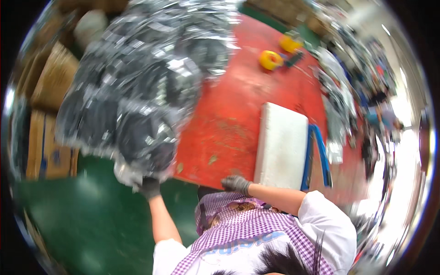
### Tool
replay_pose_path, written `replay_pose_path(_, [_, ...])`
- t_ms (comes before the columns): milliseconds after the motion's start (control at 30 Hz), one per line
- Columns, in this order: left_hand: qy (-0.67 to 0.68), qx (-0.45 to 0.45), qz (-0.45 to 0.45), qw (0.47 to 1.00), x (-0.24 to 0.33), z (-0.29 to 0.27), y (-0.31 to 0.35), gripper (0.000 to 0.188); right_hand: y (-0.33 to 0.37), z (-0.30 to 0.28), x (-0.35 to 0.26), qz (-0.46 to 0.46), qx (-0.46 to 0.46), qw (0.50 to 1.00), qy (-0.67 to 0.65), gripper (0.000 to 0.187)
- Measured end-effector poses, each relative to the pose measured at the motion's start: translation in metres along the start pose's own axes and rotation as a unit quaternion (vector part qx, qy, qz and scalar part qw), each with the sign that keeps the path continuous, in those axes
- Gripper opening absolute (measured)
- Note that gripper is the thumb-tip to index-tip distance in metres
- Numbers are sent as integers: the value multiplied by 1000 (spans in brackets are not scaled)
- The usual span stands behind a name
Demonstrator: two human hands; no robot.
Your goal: The person places coiled black cables into clear plastic bags and seals them using a handheld heat sealer. They repeatedly pick up cables, insert them into bags, and press the sealer to close the packaging, stacking the finished units on the table.
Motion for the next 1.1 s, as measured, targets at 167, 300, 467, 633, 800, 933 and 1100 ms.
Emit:
replay_pose_path(167, [-126, 201, -188, 953, -79, -145, 31, 24, 122, -32, -27, -43, 48, 996, 62, 32])
replay_pose_path(300, [-567, 42, -436, 698, -192, 16, 135, 16, 245, -111, -65, -161, -46, 941, -294, 29])
replay_pose_path(467, [-823, -196, -162, 509, -316, 100, 113, 56, 358, -262, 23, -397, 196, 742, -504, 20])
replay_pose_path(633, [-925, -187, -3, 331, -440, 178, 98, 77, 332, -394, 293, -39, 574, 811, -103, 17])
replay_pose_path(800, [-864, -219, -42, 451, -497, 173, 95, 68, 261, -334, 312, -51, 446, 868, 211, 106])
replay_pose_path(933, [-901, -184, 1, 393, -485, 130, 98, 66, 271, -355, 295, -65, 317, 942, 87, 98])
replay_pose_path(1100, [-867, -189, -73, 455, -569, 146, 156, 68, 305, -412, 353, -121, 375, 919, 30, 87])
Point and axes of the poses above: each hand's wrist, its own y-axis away from the middle knuckle, its own z-axis out of the palm, x = y × z, the point moved 1 cm from there along -y, towards the middle knuckle, and after that the axes turned 5 degrees about -y, right-handed, at the moved point
